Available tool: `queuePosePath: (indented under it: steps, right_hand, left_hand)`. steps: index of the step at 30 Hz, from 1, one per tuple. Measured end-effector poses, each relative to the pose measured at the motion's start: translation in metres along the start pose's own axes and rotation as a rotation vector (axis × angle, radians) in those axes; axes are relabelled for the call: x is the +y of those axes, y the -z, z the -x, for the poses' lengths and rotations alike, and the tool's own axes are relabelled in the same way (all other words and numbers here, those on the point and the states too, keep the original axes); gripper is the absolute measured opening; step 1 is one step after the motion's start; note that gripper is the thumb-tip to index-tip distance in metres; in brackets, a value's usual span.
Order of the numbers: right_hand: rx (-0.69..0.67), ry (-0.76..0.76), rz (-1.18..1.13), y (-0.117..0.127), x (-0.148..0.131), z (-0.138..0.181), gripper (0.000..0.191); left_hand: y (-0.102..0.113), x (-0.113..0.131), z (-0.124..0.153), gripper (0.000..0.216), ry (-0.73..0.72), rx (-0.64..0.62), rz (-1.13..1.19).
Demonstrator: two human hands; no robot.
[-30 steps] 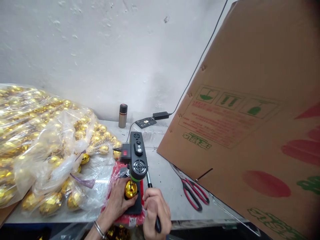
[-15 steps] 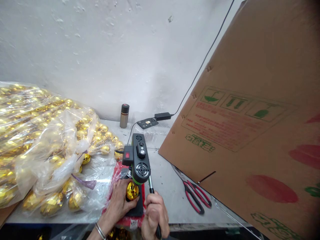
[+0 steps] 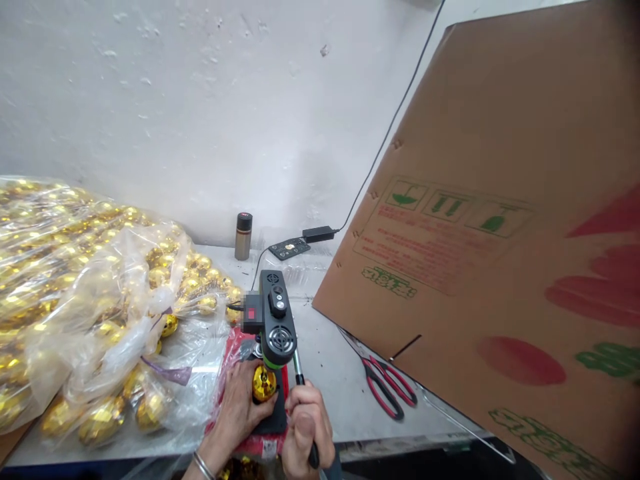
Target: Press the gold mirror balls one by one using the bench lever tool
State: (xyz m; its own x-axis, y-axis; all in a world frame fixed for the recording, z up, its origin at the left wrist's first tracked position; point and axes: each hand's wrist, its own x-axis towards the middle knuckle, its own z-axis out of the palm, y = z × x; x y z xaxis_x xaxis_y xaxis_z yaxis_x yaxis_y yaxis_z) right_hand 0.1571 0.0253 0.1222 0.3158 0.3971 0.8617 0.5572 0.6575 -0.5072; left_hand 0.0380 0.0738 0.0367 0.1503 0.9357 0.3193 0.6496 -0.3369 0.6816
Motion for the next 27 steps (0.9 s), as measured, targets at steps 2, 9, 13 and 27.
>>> queuePosePath:
  steps: [2, 9, 13, 27]
  right_hand:
    - [-0.033, -0.009, 0.011, 0.001, 0.0, -0.001, 0.035]
    - [-0.04, -0.002, 0.014, 0.0, -0.005, -0.009, 0.036]
    - [-0.059, 0.032, 0.003, 0.0, -0.003, -0.007, 0.037]
    - [-0.161, -0.175, -0.067, 0.008, -0.043, -0.063, 0.03]
  left_hand:
    - [-0.001, -0.002, -0.001, 0.034, 0.001, 0.003, -0.002]
    - [-0.003, -0.005, -0.006, 0.036, 0.009, 0.031, 0.014]
    - [-0.001, -0.005, -0.009, 0.038, 0.008, 0.027, 0.015]
    - [-0.001, -0.019, 0.008, 0.053, -0.034, 0.072, 0.075]
